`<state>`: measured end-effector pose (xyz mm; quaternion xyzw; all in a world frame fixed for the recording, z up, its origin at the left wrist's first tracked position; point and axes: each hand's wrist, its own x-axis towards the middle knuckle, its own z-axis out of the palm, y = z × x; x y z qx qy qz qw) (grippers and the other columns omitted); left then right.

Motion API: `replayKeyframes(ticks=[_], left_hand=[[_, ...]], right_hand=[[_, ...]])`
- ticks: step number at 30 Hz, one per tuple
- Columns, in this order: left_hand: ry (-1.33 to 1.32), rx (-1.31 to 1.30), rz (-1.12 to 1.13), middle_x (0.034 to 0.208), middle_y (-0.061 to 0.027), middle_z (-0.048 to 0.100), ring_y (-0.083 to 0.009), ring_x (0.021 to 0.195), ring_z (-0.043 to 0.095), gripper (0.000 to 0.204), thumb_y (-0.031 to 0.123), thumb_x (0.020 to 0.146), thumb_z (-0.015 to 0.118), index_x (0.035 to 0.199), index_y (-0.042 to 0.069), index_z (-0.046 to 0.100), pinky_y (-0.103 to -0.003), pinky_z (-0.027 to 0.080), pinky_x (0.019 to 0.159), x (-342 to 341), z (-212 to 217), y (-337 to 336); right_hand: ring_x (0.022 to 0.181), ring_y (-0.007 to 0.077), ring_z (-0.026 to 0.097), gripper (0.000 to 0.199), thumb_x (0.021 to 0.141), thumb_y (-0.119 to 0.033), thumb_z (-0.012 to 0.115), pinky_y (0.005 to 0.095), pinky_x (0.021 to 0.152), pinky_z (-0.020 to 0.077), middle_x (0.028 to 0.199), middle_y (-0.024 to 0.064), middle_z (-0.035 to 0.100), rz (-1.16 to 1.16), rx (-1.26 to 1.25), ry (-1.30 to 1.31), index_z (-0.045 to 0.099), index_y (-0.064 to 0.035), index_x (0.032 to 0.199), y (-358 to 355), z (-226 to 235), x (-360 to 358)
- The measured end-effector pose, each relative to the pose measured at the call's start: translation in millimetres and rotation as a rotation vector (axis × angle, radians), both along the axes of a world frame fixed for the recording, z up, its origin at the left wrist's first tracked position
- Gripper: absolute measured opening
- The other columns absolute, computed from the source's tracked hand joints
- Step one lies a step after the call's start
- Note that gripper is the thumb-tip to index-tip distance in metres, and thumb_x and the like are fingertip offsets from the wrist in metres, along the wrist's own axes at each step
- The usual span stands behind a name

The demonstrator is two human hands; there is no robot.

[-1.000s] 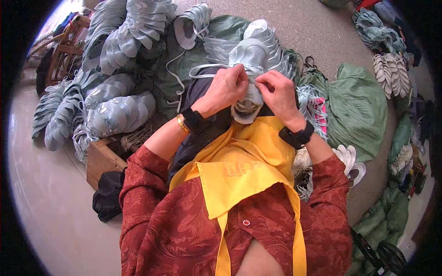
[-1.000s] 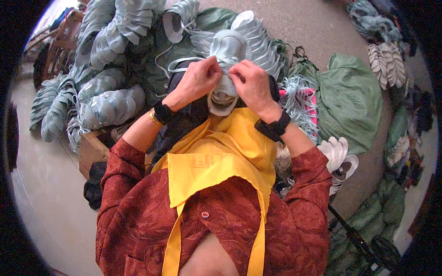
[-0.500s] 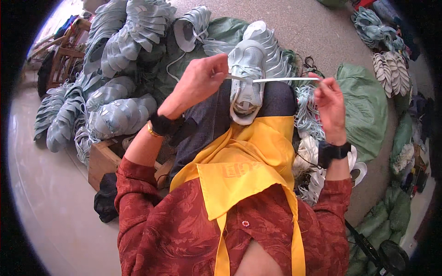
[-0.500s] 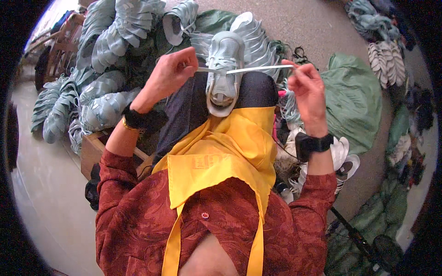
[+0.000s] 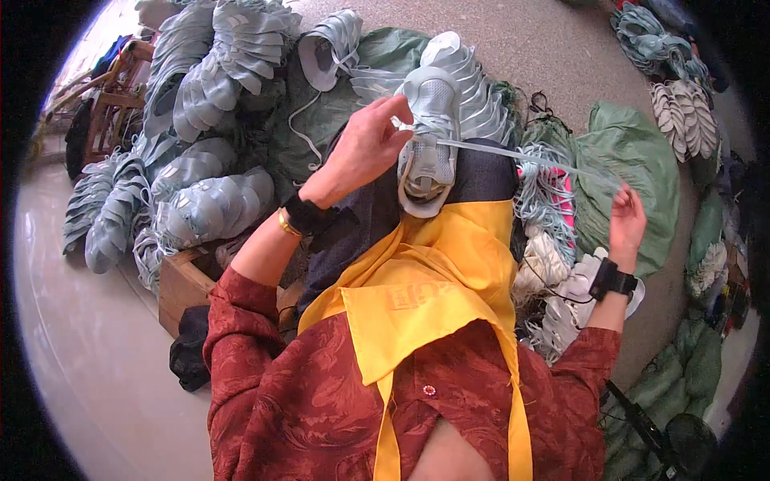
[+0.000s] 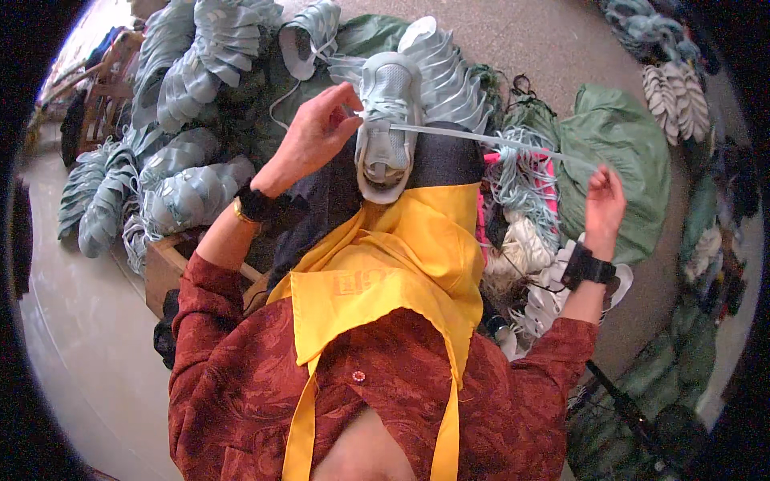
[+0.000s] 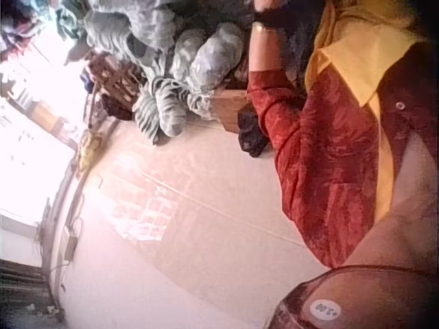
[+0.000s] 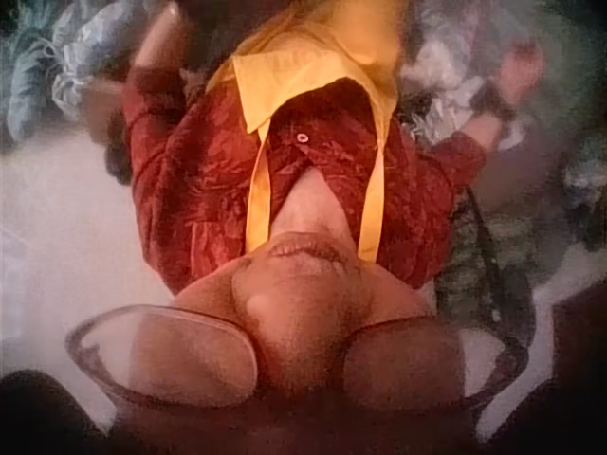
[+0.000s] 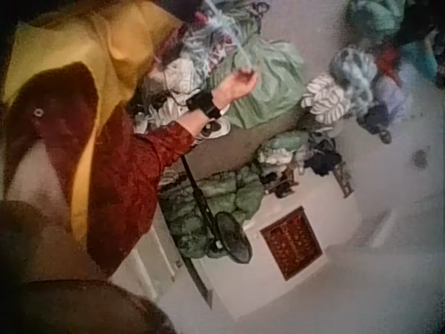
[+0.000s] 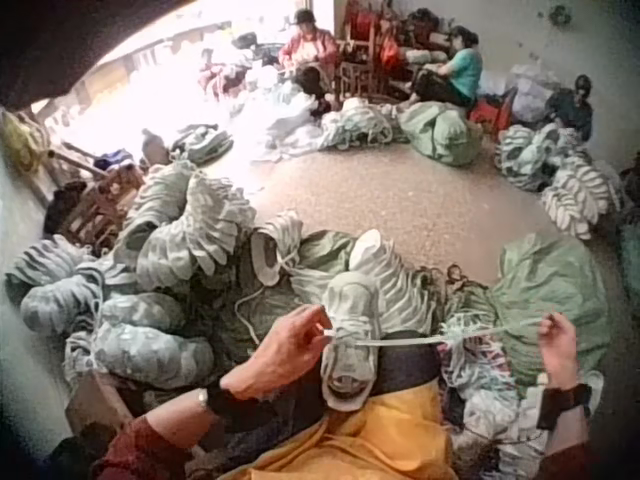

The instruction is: The person sits on the floor and laces a single white sneaker by hand, threading the laces through the eyelets and tightening them. The workspace is surrounded by stacks of similar shoes and green sacks.

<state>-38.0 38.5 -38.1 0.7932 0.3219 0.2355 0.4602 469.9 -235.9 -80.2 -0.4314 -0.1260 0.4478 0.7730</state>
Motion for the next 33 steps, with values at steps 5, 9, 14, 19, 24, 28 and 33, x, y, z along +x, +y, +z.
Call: replayKeyframes(ticks=[5, 9, 14, 19, 24, 28, 33], left_hand=[[-0.025, 0.145, 0.008, 0.098, -0.0102, 0.054, -0.0190, 0.073, 0.059, 0.021, -0.001, 0.088, 0.065, 0.107, 0.002, 0.055, -0.034, 0.050, 0.066, 18, -19, 7], [-0.006, 0.303, -0.072, 0.096, -0.0110, 0.053, -0.0235, 0.074, 0.059, 0.019, -0.002, 0.087, 0.064, 0.102, 0.002, 0.055, -0.037, 0.050, 0.067, 23, -33, 20], [-0.036, 0.462, -0.211, 0.086, -0.0138, 0.056, -0.0338, 0.085, 0.060, 0.016, -0.003, 0.082, 0.063, 0.095, 0.002, 0.054, -0.043, 0.050, 0.075, 25, -17, 29], [0.286, 0.609, -0.270, 0.081, -0.0126, 0.061, -0.0334, 0.087, 0.060, 0.011, 0.001, 0.082, 0.061, 0.091, 0.003, 0.056, -0.043, 0.049, 0.078, 5, 11, 13], [0.303, 0.666, -0.248, 0.078, -0.0144, 0.060, -0.0349, 0.083, 0.059, 0.012, 0.003, 0.082, 0.061, 0.092, 0.003, 0.057, -0.044, 0.048, 0.075, 0, -1, 3], [0.094, 0.466, -0.182, 0.078, -0.0121, 0.059, -0.0315, 0.073, 0.060, 0.013, -0.002, 0.080, 0.063, 0.089, 0.001, 0.054, -0.041, 0.049, 0.067, 9, 0, -1], [-0.007, -0.107, -0.252, 0.078, -0.0122, 0.058, -0.0252, 0.074, 0.059, 0.015, -0.002, 0.084, 0.064, 0.091, 0.002, 0.051, -0.034, 0.049, 0.069, 0, 11, -2]], right_hand=[[0.086, 0.0199, 0.061, 0.009, 0.099, -0.001, 0.059, 0.0300, 0.077, 0.0544, 0.105, 0.0174, 0.067, -0.136, -0.152, -0.018, 0.062, 0.0071, 0.103, -53, -19, 43], [0.084, 0.0189, 0.063, 0.006, 0.099, -0.005, 0.061, 0.0300, 0.075, 0.0547, 0.102, 0.0143, 0.068, -0.165, -0.233, -0.054, 0.063, 0.0009, 0.100, -28, -39, 10], [0.079, 0.0135, 0.063, 0.007, 0.101, -0.010, 0.060, 0.0270, 0.070, 0.0532, 0.096, 0.0072, 0.069, 0.015, -0.408, -0.286, 0.064, -0.0040, 0.101, 5, -46, -47], [0.068, 0.0091, 0.063, 0.017, 0.100, -0.016, 0.065, 0.0241, 0.061, 0.0528, 0.093, 0.0025, 0.070, 0.137, -0.680, -0.722, 0.068, -0.0032, 0.111, 61, -20, -120], [0.071, 0.0057, 0.063, 0.018, 0.099, -0.014, 0.066, 0.0222, 0.062, 0.0524, 0.089, -0.0003, 0.070, 0.447, -0.450, -0.839, 0.071, -0.0045, 0.114, 117, 9, -192], [0.067, 0.0084, 0.064, 0.016, 0.095, -0.013, 0.070, 0.0251, 0.061, 0.0531, 0.085, 0.0037, 0.072, 0.616, -0.353, -0.969, 0.073, -0.0020, 0.106, 146, 35, -253], [0.065, 0.0131, 0.066, 0.015, 0.090, -0.013, 0.073, 0.0296, 0.059, 0.0523, 0.082, 0.0099, 0.070, 0.684, -0.265, -1.207, 0.074, 0.0005, 0.098, 157, 39, -276]])
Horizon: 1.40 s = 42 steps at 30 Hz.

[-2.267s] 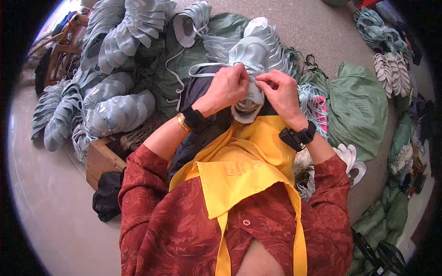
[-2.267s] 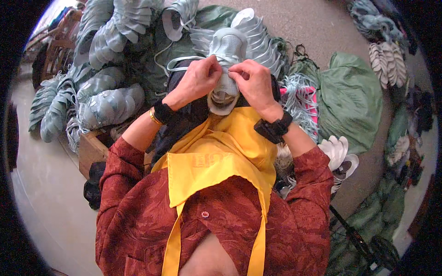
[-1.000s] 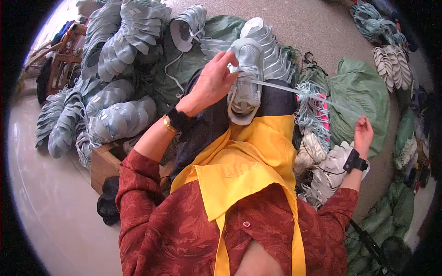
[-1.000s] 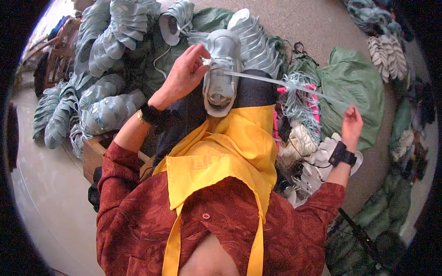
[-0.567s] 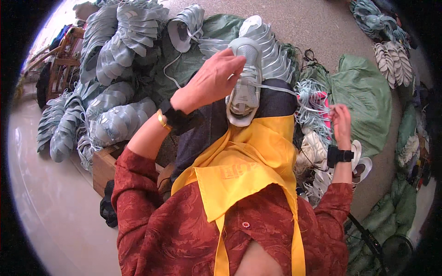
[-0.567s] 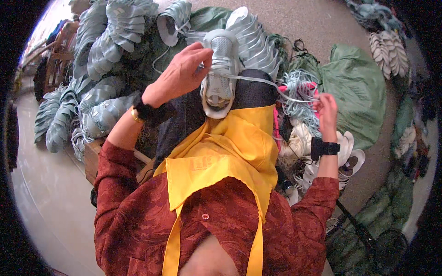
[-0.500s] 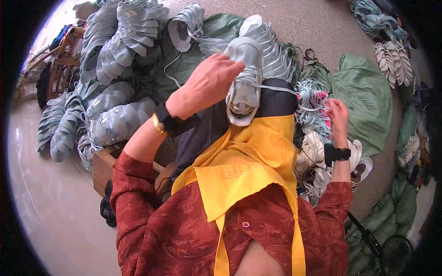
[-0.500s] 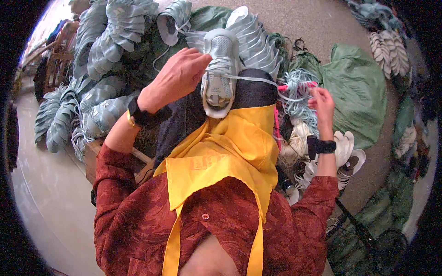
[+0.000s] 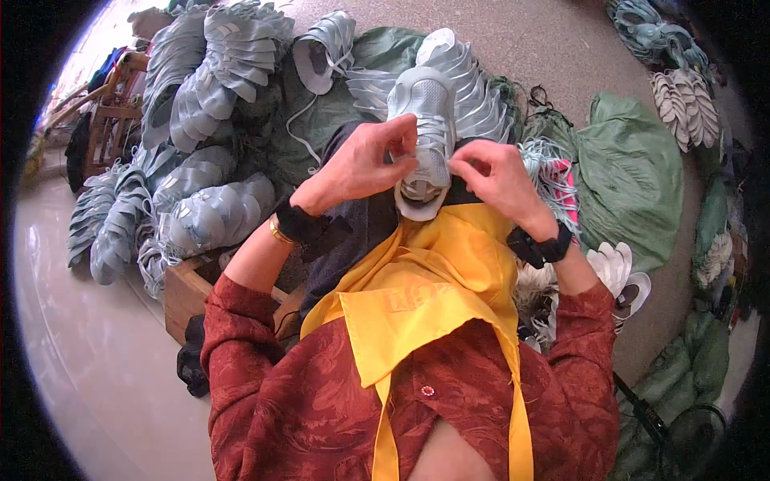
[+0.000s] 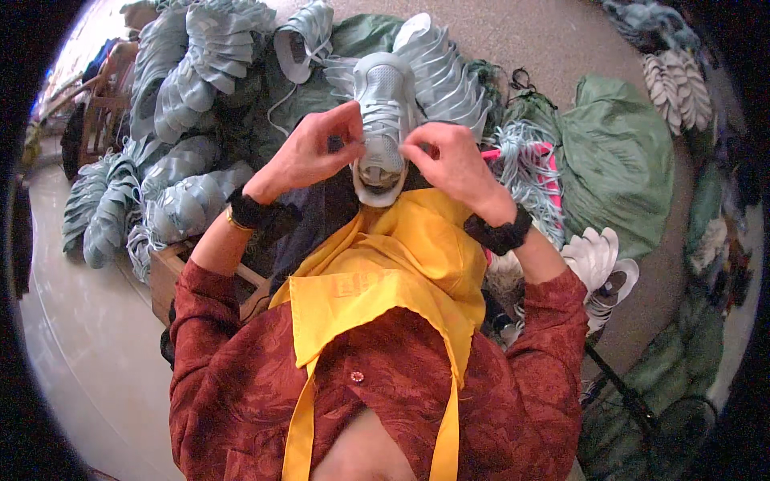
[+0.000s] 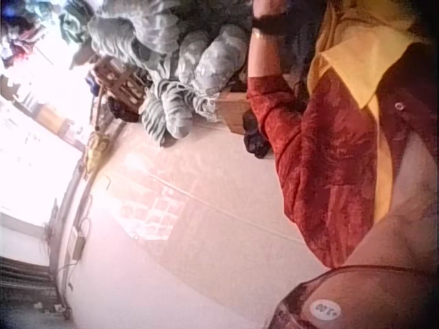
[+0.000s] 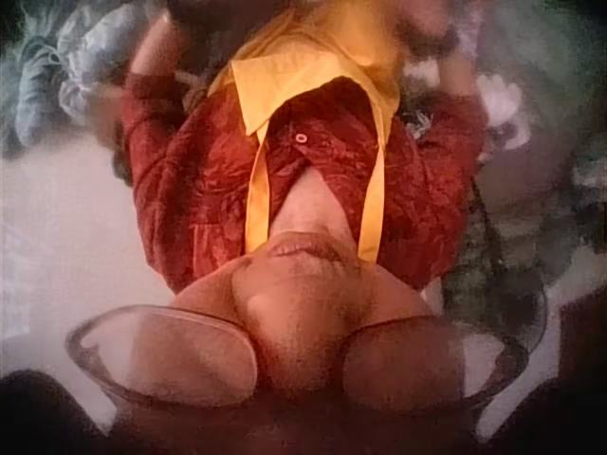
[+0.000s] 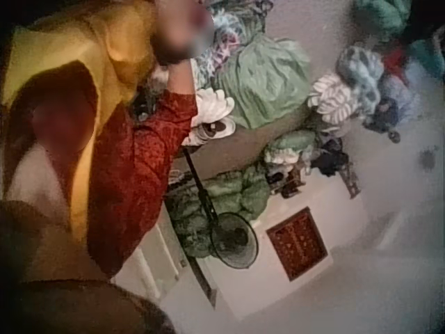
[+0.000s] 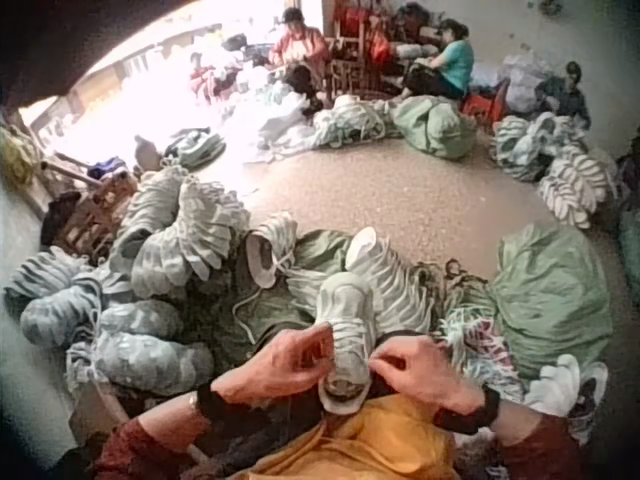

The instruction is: The person sits on the floor and laces a single white sneaker by hand, threading the laces through the eyelets and tightening them. The workspace is surrounded by stacks of similar shoes and green sacks.

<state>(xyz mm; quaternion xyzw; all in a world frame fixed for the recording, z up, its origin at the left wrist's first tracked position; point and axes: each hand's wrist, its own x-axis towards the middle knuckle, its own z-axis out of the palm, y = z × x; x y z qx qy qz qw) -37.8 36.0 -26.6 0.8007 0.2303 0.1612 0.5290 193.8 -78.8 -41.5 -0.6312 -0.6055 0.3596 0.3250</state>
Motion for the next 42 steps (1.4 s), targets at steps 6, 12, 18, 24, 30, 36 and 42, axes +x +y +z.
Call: replayKeyframes(ticks=[6, 12, 18, 24, 30, 36, 42], left_hand=[[-0.097, 0.249, 0.021, 0.079, -0.0139, 0.058, -0.0272, 0.073, 0.062, 0.014, -0.001, 0.088, 0.065, 0.092, 0.002, 0.051, -0.035, 0.050, 0.067, 0, 4, -3], [-0.033, 0.303, 0.004, 0.078, -0.0150, 0.059, -0.0313, 0.073, 0.064, 0.015, 0.000, 0.087, 0.065, 0.095, 0.002, 0.052, -0.037, 0.050, 0.067, -2, 18, 1], [-0.175, -0.234, 0.012, 0.081, -0.0019, 0.056, -0.0115, 0.074, 0.054, 0.011, 0.005, 0.095, 0.065, 0.096, 0.003, 0.055, -0.028, 0.048, 0.070, -13, 7, 11], [-0.208, -0.432, 0.028, 0.087, 0.0006, 0.056, -0.0077, 0.078, 0.053, 0.009, 0.009, 0.100, 0.064, 0.096, 0.004, 0.057, -0.024, 0.045, 0.070, -16, -3, 13], [-0.212, -0.463, 0.082, 0.085, 0.0022, 0.059, -0.0058, 0.078, 0.057, 0.004, 0.005, 0.099, 0.062, 0.098, 0.003, 0.059, -0.024, 0.048, 0.070, -10, -23, 6], [-0.225, -0.426, 0.176, 0.080, 0.0006, 0.059, -0.0056, 0.073, 0.055, 0.008, 0.003, 0.095, 0.064, 0.096, 0.001, 0.057, -0.025, 0.047, 0.066, 7, -48, -20], [-0.092, -0.243, 0.218, 0.085, 0.0002, 0.059, -0.0048, 0.083, 0.059, 0.013, -0.001, 0.097, 0.064, 0.097, 0.002, 0.052, -0.023, 0.051, 0.072, 9, -32, -28]], right_hand=[[0.063, 0.0114, 0.065, 0.016, 0.094, -0.015, 0.071, 0.0283, 0.057, 0.0510, 0.083, 0.0051, 0.071, -0.005, 0.025, 0.328, 0.073, 0.0009, 0.099, 27, 2, -22], [0.063, 0.0055, 0.059, 0.015, 0.096, -0.015, 0.070, 0.0243, 0.055, 0.0466, 0.077, -0.0009, 0.064, 0.207, -0.122, 0.306, 0.071, 0.0000, 0.098, 42, 5, -17], [0.061, 0.0015, 0.051, 0.014, 0.099, -0.016, 0.067, 0.0197, 0.052, 0.0393, 0.071, -0.0058, 0.055, 0.261, -0.134, 0.378, 0.064, -0.0048, 0.091, 25, 13, -4], [0.055, 0.0022, 0.043, 0.026, 0.103, -0.023, 0.061, 0.0199, 0.048, 0.0323, 0.068, -0.0061, 0.049, 0.028, -0.178, 0.554, 0.059, -0.0077, 0.082, -18, 25, 44], [0.048, 0.0044, 0.037, 0.044, 0.104, -0.040, 0.059, 0.0215, 0.044, 0.0273, 0.060, -0.0054, 0.047, -0.278, -0.143, 0.833, 0.058, -0.0092, 0.073, -57, -8, 95], [0.050, 0.0042, 0.042, 0.041, 0.099, -0.039, 0.067, 0.0210, 0.046, 0.0298, 0.058, -0.0039, 0.052, -0.637, -0.261, 0.692, 0.066, -0.0059, 0.075, -51, -30, 106], [0.058, 0.0034, 0.053, 0.019, 0.090, -0.011, 0.076, 0.0223, 0.054, 0.0434, 0.084, -0.0022, 0.073, -0.248, 0.052, 0.089, 0.075, -0.0069, 0.108, -7, 20, 12]])
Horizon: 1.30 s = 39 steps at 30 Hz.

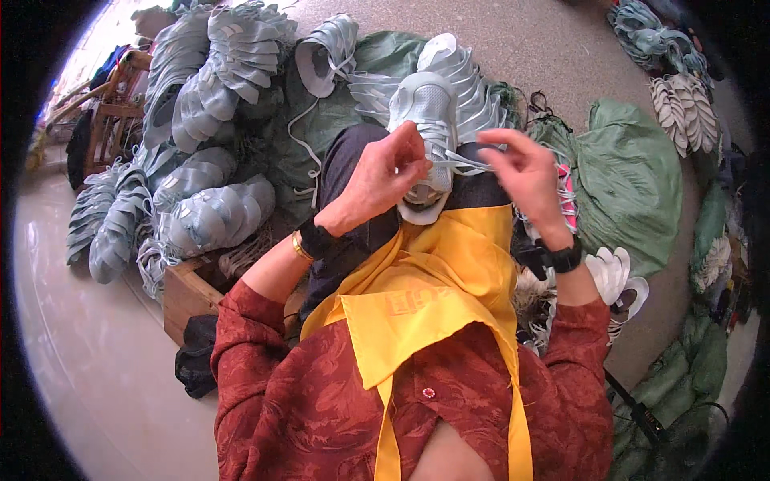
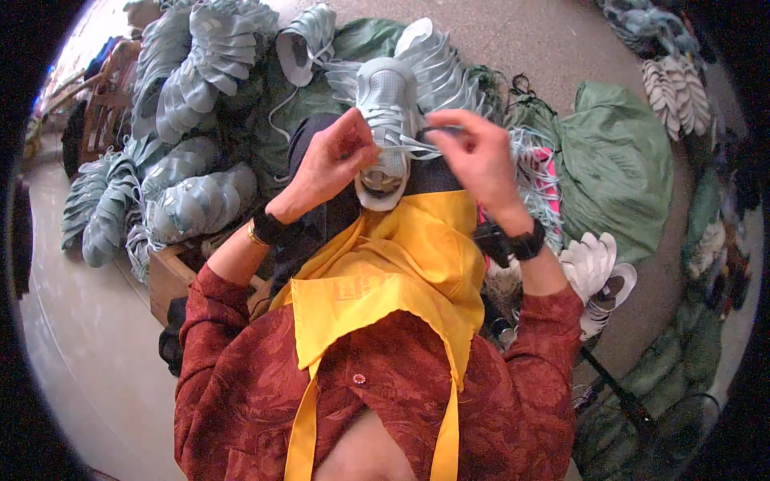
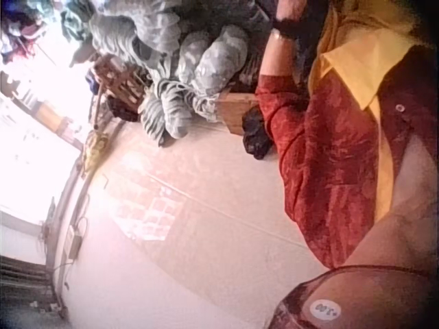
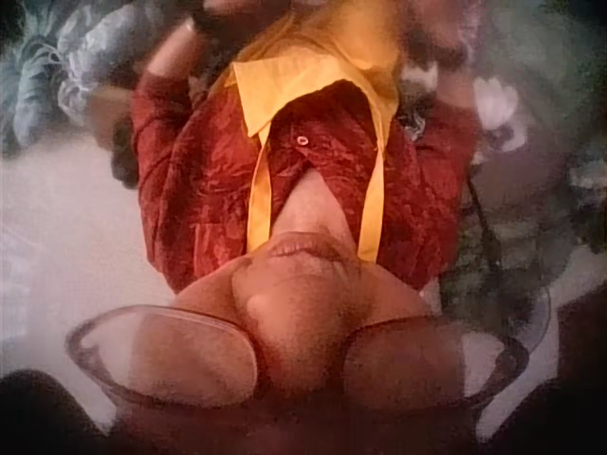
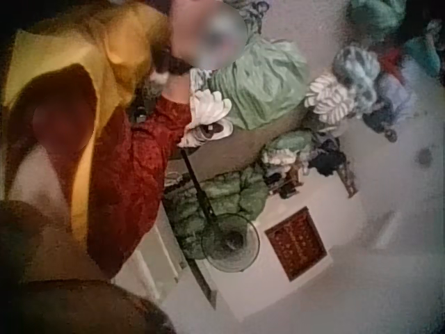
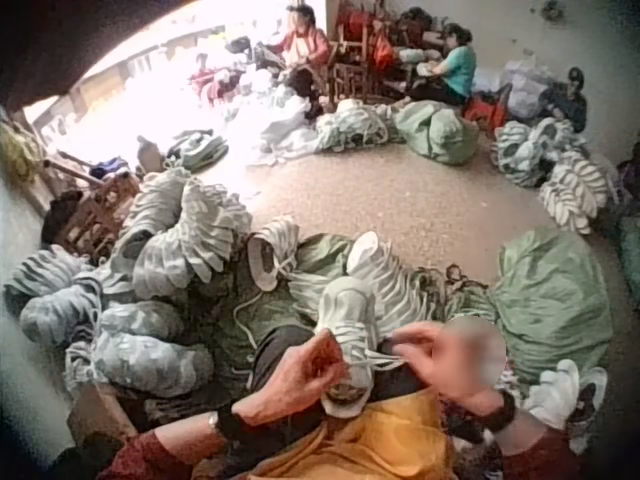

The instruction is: The person sits on the floor and laces a single white sneaker by hand, threading the laces through the eyelets and tightening them. The workspace is surrounded by stacks of similar shoes and green sacks.

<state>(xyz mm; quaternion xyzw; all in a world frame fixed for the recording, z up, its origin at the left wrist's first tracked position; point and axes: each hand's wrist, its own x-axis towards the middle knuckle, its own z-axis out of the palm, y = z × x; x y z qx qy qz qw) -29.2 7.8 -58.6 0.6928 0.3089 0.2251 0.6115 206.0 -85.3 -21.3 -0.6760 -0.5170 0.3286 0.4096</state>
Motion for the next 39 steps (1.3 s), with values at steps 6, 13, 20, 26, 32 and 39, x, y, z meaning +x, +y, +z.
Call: replayKeyframes(ticks=[6, 13, 20, 26, 32, 39], left_hand=[[0.008, 0.009, -0.008, 0.086, -0.0001, 0.061, -0.0044, 0.082, 0.059, 0.016, 0.000, 0.095, 0.066, 0.098, 0.002, 0.050, -0.023, 0.051, 0.071, -3, 5, -1], [0.035, 0.189, 0.075, 0.075, -0.0108, 0.061, -0.0195, 0.067, 0.061, 0.018, -0.002, 0.086, 0.067, 0.097, 0.001, 0.052, -0.032, 0.048, 0.062, -1, 6, -4], [0.070, 0.344, 0.154, 0.081, -0.0139, 0.059, -0.0285, 0.070, 0.059, 0.010, -0.001, 0.085, 0.064, 0.092, 0.000, 0.057, -0.037, 0.048, 0.064, 1, -6, 0], [0.068, 0.378, 0.167, 0.083, -0.0141, 0.060, -0.0302, 0.072, 0.060, 0.010, -0.001, 0.085, 0.064, 0.093, 0.001, 0.058, -0.038, 0.049, 0.065, 4, -10, 0], [0.068, 0.357, 0.178, 0.082, -0.0144, 0.060, -0.0299, 0.072, 0.060, 0.010, -0.001, 0.085, 0.064, 0.093, 0.001, 0.058, -0.038, 0.049, 0.065, 6, -11, 1], [-0.028, 0.418, 0.245, 0.080, -0.0131, 0.060, -0.0249, 0.072, 0.060, 0.010, -0.001, 0.085, 0.065, 0.093, 0.002, 0.060, -0.036, 0.049, 0.066, 7, -25, -1]], right_hand=[[0.075, 0.0118, 0.071, 0.015, 0.089, -0.005, 0.071, 0.0280, 0.067, 0.0566, 0.090, 0.0051, 0.075, 0.211, -0.047, 0.411, 0.073, -0.0009, 0.103, 16, -21, -42], [0.068, 0.0238, 0.068, 0.008, 0.083, -0.006, 0.074, 0.0352, 0.064, 0.0535, 0.081, 0.0131, 0.070, 0.165, 0.103, -0.163, 0.071, -0.0002, 0.088, 14, -16, -41], [0.071, 0.0314, 0.065, 0.010, 0.085, -0.007, 0.072, 0.0422, 0.067, 0.0508, 0.076, 0.0136, 0.066, 0.132, 0.091, -0.301, 0.065, -0.0004, 0.086, 17, -25, -38], [0.078, 0.0384, 0.066, 0.010, 0.086, -0.007, 0.070, 0.0473, 0.070, 0.0504, 0.078, 0.0170, 0.066, 0.159, 0.064, -0.327, 0.063, -0.0003, 0.084, 23, -26, -39], [0.077, 0.0402, 0.067, 0.008, 0.085, -0.006, 0.068, 0.0489, 0.069, 0.0510, 0.078, 0.0197, 0.067, 0.210, 0.075, -0.396, 0.062, 0.0003, 0.084, 33, -23, -38], [0.085, 0.0429, 0.063, 0.009, 0.088, -0.007, 0.064, 0.0514, 0.072, 0.0480, 0.085, 0.0217, 0.064, 0.247, 0.026, -0.435, 0.059, 0.0009, 0.088, 32, -22, -40]])
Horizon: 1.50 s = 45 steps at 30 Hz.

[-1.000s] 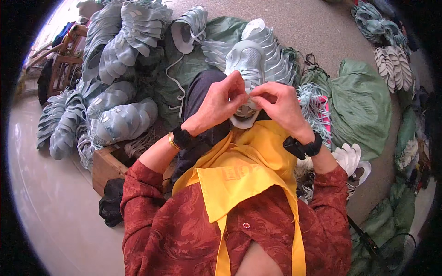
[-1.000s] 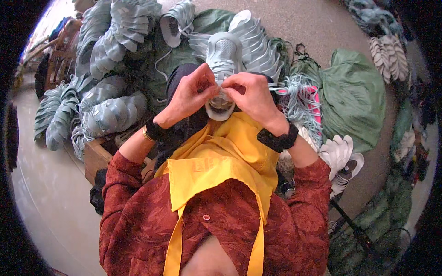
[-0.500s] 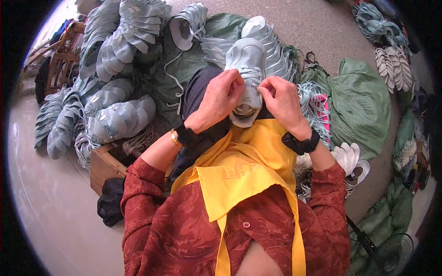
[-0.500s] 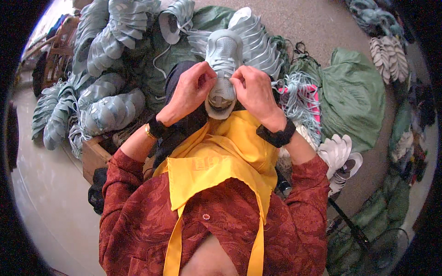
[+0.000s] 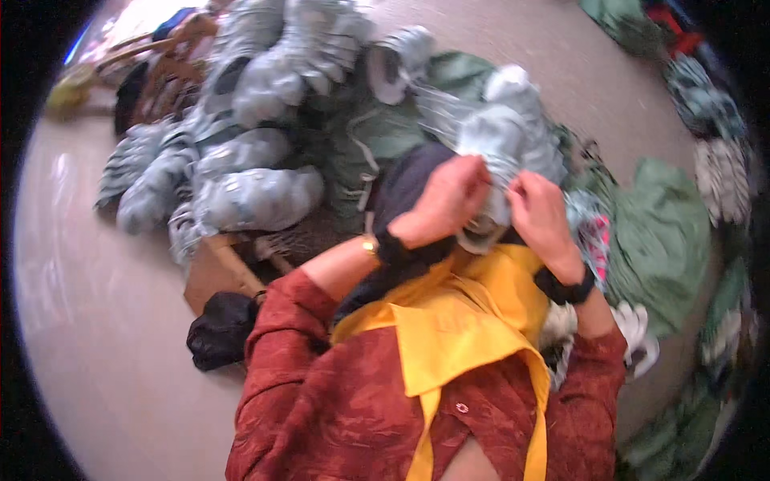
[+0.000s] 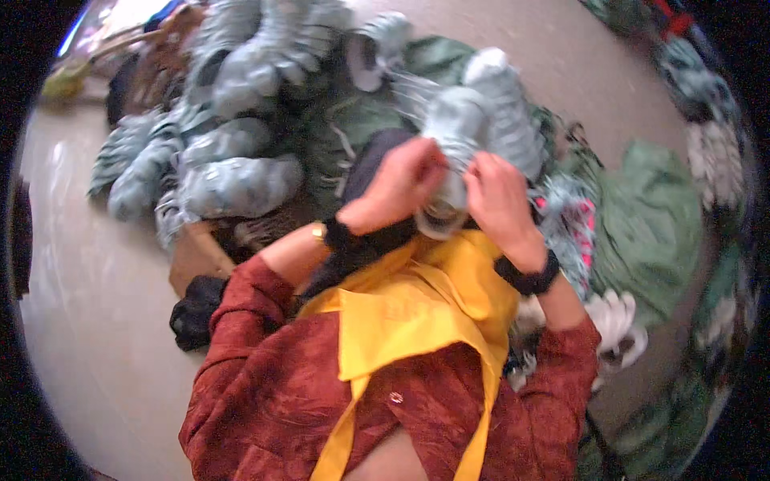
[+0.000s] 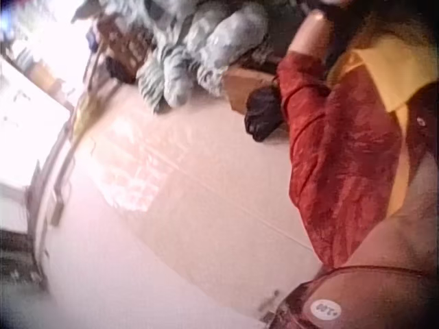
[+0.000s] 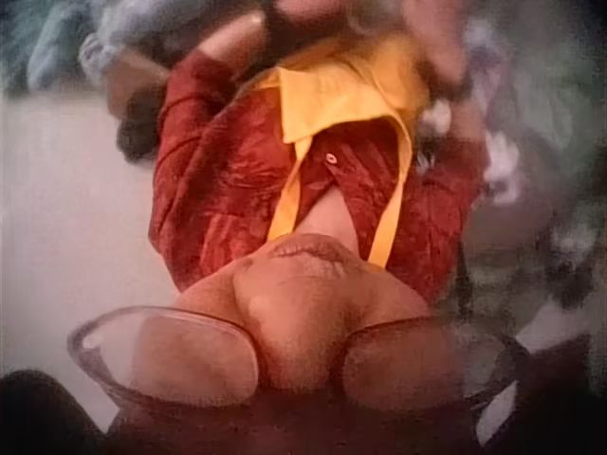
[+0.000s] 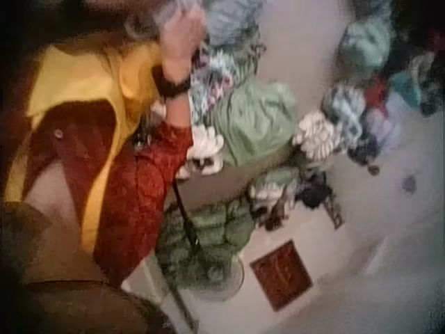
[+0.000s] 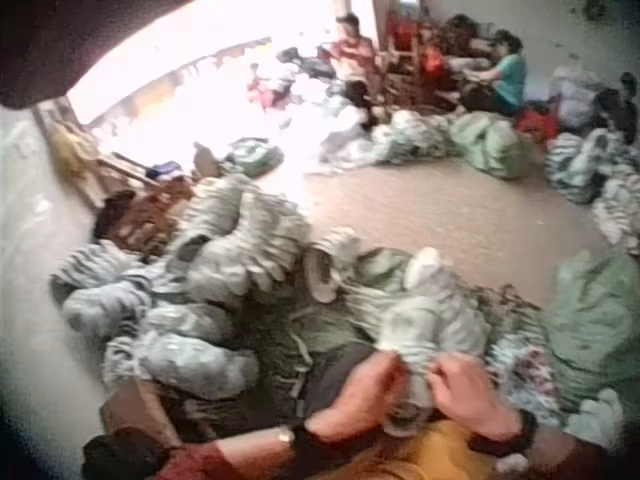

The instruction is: The person sits on the floor and laces a single white sneaker by hand, threading the laces through the eyelets and tightening them. The workspace is surrounded by stacks of similar shoes and green sacks.

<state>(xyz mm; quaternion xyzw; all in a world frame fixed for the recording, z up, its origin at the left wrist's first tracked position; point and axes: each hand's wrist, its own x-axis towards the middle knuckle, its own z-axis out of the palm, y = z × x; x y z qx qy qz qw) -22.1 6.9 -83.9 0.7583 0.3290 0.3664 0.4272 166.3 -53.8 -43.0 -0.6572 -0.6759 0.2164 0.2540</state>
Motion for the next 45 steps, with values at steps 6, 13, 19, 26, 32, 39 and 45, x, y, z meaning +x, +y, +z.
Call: replayKeyframes(ticks=[6, 13, 19, 26, 32, 39, 45], left_hand=[[0.003, -0.009, 0.016, 0.079, -0.0128, 0.058, -0.0263, 0.070, 0.061, 0.013, 0.001, 0.083, 0.067, 0.093, 0.001, 0.059, -0.037, 0.049, 0.064, 1, -4, 0], [-0.014, -0.019, 0.008, 0.080, -0.0139, 0.059, -0.0303, 0.072, 0.061, 0.014, 0.001, 0.082, 0.067, 0.092, 0.001, 0.058, -0.040, 0.050, 0.066, 2, -3, 2], [0.020, 0.010, 0.015, 0.081, -0.0150, 0.060, -0.0342, 0.076, 0.062, 0.017, 0.003, 0.081, 0.069, 0.091, 0.001, 0.056, -0.042, 0.050, 0.067, 3, -6, 4], [0.061, 0.005, -0.011, 0.082, -0.0166, 0.060, -0.0369, 0.077, 0.062, 0.015, 0.005, 0.084, 0.067, 0.091, 0.001, 0.054, -0.044, 0.049, 0.067, 2, -9, 7], [0.052, 0.149, -0.014, 0.082, -0.0163, 0.057, -0.0382, 0.078, 0.060, 0.015, 0.001, 0.084, 0.064, 0.093, 0.002, 0.052, -0.045, 0.049, 0.068, 1, -7, 5], [0.085, 0.136, -0.003, 0.083, -0.0161, 0.057, -0.0382, 0.080, 0.060, 0.011, 0.001, 0.083, 0.063, 0.090, 0.002, 0.055, -0.045, 0.049, 0.068, 1, -7, 4], [0.022, 0.188, 0.023, 0.083, -0.0168, 0.058, -0.0379, 0.077, 0.060, 0.015, -0.001, 0.079, 0.065, 0.090, 0.002, 0.056, -0.044, 0.050, 0.067, -2, -14, 3]], right_hand=[[0.074, 0.0330, 0.068, 0.012, 0.089, -0.009, 0.066, 0.0425, 0.067, 0.0514, 0.080, 0.0188, 0.067, -0.023, -0.131, 0.132, 0.063, 0.0027, 0.086, 13, 6, -1], [0.069, 0.0291, 0.069, 0.006, 0.087, -0.001, 0.066, 0.0377, 0.065, 0.0524, 0.080, 0.0169, 0.069, -0.007, -0.086, 0.190, 0.065, 0.0045, 0.087, 7, 8, -1], [0.070, 0.0314, 0.070, 0.005, 0.086, 0.001, 0.067, 0.0381, 0.064, 0.0532, 0.079, 0.0169, 0.069, -0.028, 0.030, 0.093, 0.062, 0.0029, 0.087, 8, -4, -6], [0.064, 0.0216, 0.068, 0.010, 0.085, -0.002, 0.071, 0.0343, 0.061, 0.0520, 0.074, 0.0135, 0.068, -0.064, -0.068, 0.239, 0.062, 0.0016, 0.088, 10, 4, -2], [0.064, 0.0202, 0.067, 0.012, 0.084, -0.003, 0.072, 0.0329, 0.061, 0.0516, 0.077, 0.0118, 0.069, -0.060, -0.061, 0.203, 0.063, 0.0008, 0.090, 12, 4, -1], [0.065, 0.0185, 0.068, 0.012, 0.082, -0.002, 0.074, 0.0316, 0.062, 0.0529, 0.077, 0.0100, 0.070, -0.116, -0.033, 0.209, 0.064, -0.0002, 0.089, 11, -3, -7], [0.062, 0.0127, 0.067, 0.011, 0.084, -0.005, 0.075, 0.0296, 0.058, 0.0520, 0.072, 0.0073, 0.069, -0.180, -0.107, 0.361, 0.066, 0.0000, 0.088, 10, -9, -5]])
